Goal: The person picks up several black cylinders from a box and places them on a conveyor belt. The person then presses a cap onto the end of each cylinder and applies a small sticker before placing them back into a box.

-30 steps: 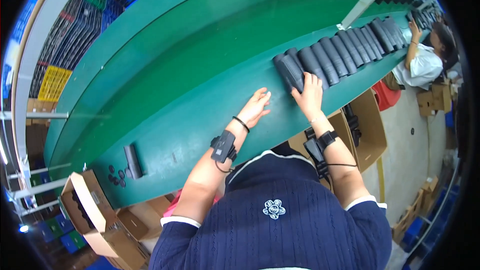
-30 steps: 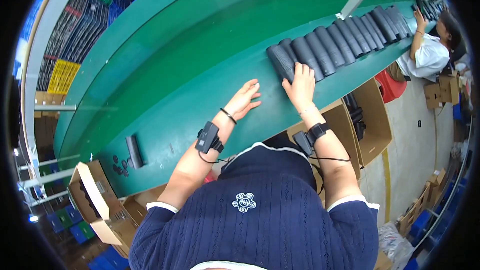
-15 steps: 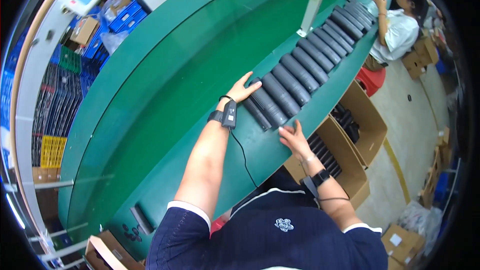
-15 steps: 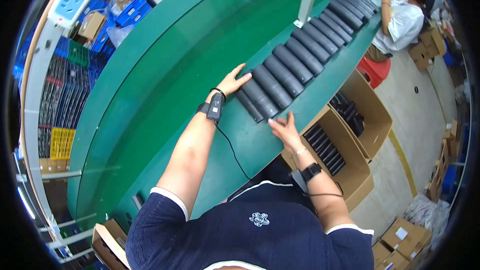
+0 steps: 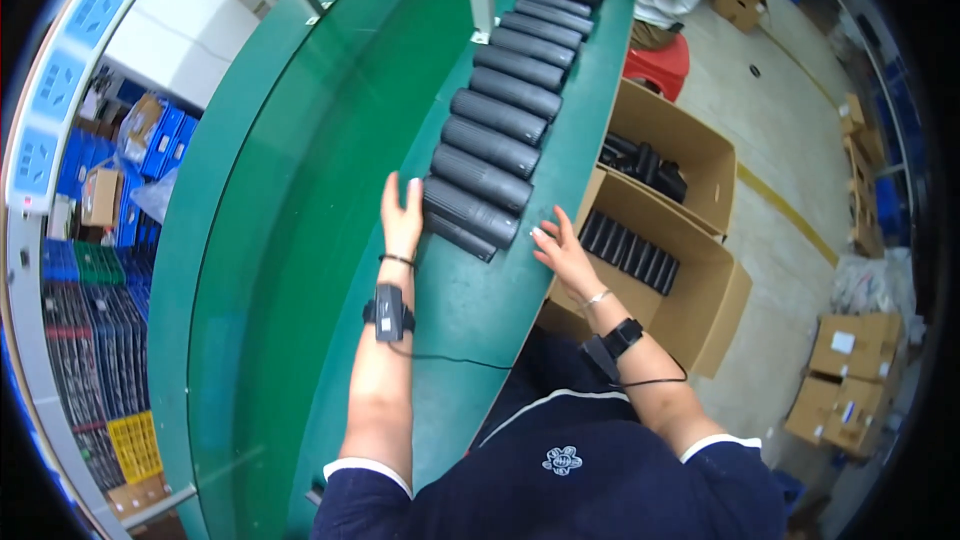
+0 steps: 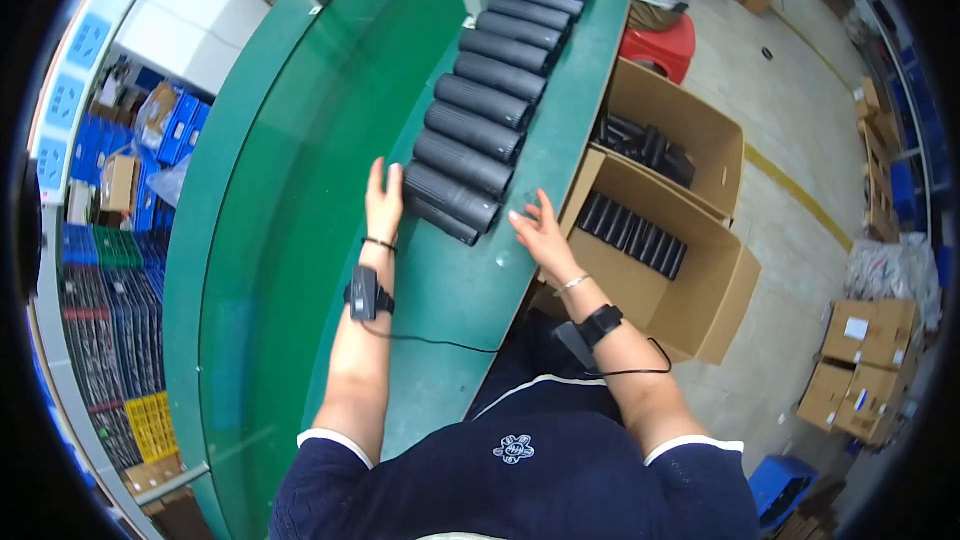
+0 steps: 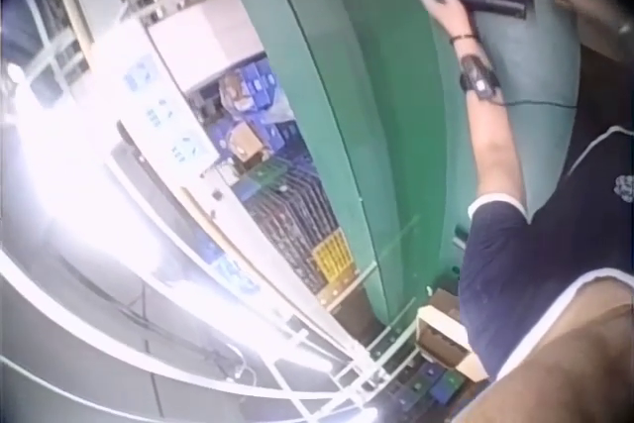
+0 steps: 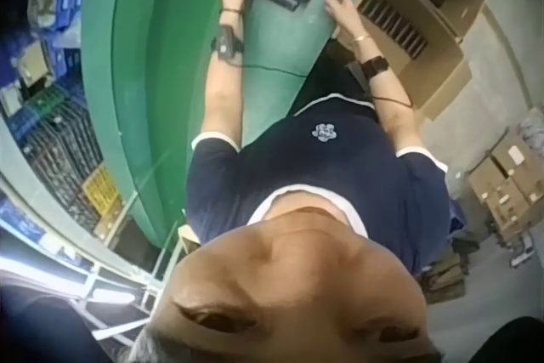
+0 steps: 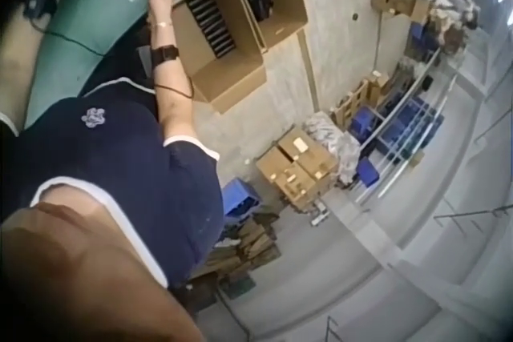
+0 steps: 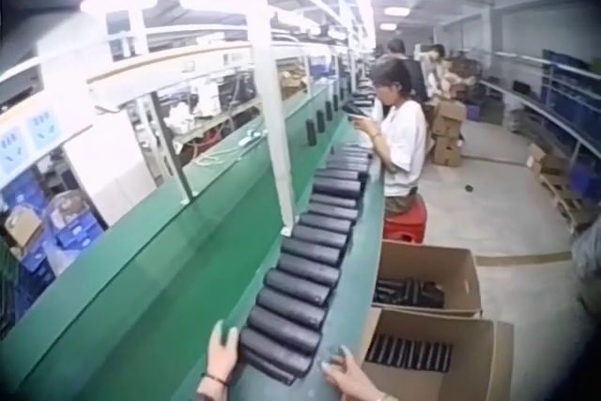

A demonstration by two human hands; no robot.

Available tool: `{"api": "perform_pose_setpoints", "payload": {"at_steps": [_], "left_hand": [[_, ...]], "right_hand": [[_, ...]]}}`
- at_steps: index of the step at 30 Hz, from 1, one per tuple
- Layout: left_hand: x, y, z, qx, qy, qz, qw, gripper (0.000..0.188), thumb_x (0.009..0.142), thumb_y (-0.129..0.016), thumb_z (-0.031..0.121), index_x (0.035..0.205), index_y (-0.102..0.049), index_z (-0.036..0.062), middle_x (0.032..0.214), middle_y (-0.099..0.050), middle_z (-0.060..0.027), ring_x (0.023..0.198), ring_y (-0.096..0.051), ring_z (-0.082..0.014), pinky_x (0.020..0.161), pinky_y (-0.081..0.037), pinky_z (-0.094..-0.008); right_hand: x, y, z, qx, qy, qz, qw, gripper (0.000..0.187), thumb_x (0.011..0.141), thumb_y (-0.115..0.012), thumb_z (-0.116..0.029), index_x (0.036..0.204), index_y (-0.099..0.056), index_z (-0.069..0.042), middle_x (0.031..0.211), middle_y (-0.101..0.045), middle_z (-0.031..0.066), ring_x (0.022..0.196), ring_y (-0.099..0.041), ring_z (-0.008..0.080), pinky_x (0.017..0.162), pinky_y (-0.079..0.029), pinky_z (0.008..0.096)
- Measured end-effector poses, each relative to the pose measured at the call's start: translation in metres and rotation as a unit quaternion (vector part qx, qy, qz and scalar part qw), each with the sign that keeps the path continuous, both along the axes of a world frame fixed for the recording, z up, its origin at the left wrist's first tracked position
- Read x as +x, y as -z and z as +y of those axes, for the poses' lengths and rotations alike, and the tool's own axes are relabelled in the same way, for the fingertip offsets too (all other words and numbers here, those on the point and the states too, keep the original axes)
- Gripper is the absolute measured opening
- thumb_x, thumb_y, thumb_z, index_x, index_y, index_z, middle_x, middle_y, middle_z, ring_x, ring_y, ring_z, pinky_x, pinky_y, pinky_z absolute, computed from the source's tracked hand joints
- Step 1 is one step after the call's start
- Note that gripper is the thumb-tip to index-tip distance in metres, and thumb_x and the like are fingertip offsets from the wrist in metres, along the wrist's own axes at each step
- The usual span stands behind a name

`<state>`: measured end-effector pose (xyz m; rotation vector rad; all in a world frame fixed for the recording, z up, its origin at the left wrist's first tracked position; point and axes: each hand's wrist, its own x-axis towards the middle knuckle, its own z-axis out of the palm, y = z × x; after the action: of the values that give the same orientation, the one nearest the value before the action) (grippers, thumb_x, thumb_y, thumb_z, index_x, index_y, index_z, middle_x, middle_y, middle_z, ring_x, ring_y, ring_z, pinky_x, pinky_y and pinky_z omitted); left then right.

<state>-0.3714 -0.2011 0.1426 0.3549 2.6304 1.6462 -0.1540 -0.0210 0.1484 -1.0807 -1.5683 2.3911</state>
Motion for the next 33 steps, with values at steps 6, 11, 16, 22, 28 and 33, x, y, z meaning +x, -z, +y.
{"api": "perform_pose_setpoints", "payload": {"at_steps": [6,11,16,22,28,33], "left_hand": [[0.110,-0.010,0.003,0.169,-0.088,-0.033,0.981,0.024,0.094,-0.057,0.011,0.115,-0.053,0.0001,0.103,-0.056,-0.0078,0.091,-0.053,-0.0141,0.081,-0.045,-0.0270],[0.221,0.006,0.073,0.135,0.237,-0.299,0.914,0.013,0.092,-0.059,0.008,0.104,-0.061,0.0036,0.087,-0.062,-0.0005,0.078,-0.057,-0.0076,0.069,-0.047,-0.0219],[0.258,0.087,0.147,-0.050,0.309,-0.589,0.745,0.017,0.093,-0.055,0.018,0.108,-0.061,0.0110,0.095,-0.064,-0.0002,0.084,-0.060,-0.0097,0.074,-0.049,-0.0243],[0.267,0.153,0.280,-0.085,0.286,-0.661,0.688,0.018,0.093,-0.048,0.013,0.108,-0.057,0.0076,0.096,-0.062,-0.0054,0.080,-0.061,-0.0147,0.065,-0.052,-0.0280],[0.259,0.237,0.448,-0.266,0.410,-0.560,0.669,0.024,0.092,-0.054,0.023,0.111,-0.056,0.0093,0.097,-0.061,-0.0042,0.084,-0.062,-0.0156,0.072,-0.054,-0.0320],[0.268,0.435,0.506,-0.275,0.351,-0.508,0.737,0.025,0.089,-0.059,0.026,0.104,-0.057,0.0069,0.091,-0.060,-0.0022,0.071,-0.058,-0.0147,0.061,-0.051,-0.0288]], "right_hand": [[0.147,0.076,0.047,-0.016,-0.005,-0.136,0.991,0.028,0.092,-0.061,-0.022,0.115,-0.058,-0.007,0.087,-0.062,0.0016,0.074,-0.059,0.0087,0.062,-0.048,0.0201],[0.253,0.144,0.077,-0.037,-0.064,-0.292,0.954,0.025,0.089,-0.062,-0.022,0.109,-0.061,-0.008,0.084,-0.063,0.0007,0.071,-0.059,0.0087,0.056,-0.049,0.0224],[0.331,0.183,0.126,-0.052,-0.082,-0.321,0.942,0.030,0.085,-0.066,-0.026,0.106,-0.062,-0.006,0.087,-0.063,0.0039,0.066,-0.058,0.0104,0.049,-0.049,0.0251],[0.426,0.200,0.278,0.046,-0.254,-0.351,0.900,0.052,0.084,-0.067,-0.030,0.126,-0.053,-0.003,0.096,-0.064,0.0104,0.071,-0.063,0.0164,0.052,-0.055,0.0315],[0.426,0.250,0.429,0.024,-0.403,-0.442,0.801,0.054,0.085,-0.068,-0.029,0.128,-0.051,-0.002,0.097,-0.065,0.0127,0.077,-0.065,0.0199,0.055,-0.060,0.0346],[0.402,0.422,0.466,0.206,-0.295,-0.389,0.848,0.040,0.080,-0.067,-0.030,0.103,-0.065,0.002,0.100,-0.067,0.0202,0.081,-0.065,0.0350,0.071,-0.054,0.0422]]}}
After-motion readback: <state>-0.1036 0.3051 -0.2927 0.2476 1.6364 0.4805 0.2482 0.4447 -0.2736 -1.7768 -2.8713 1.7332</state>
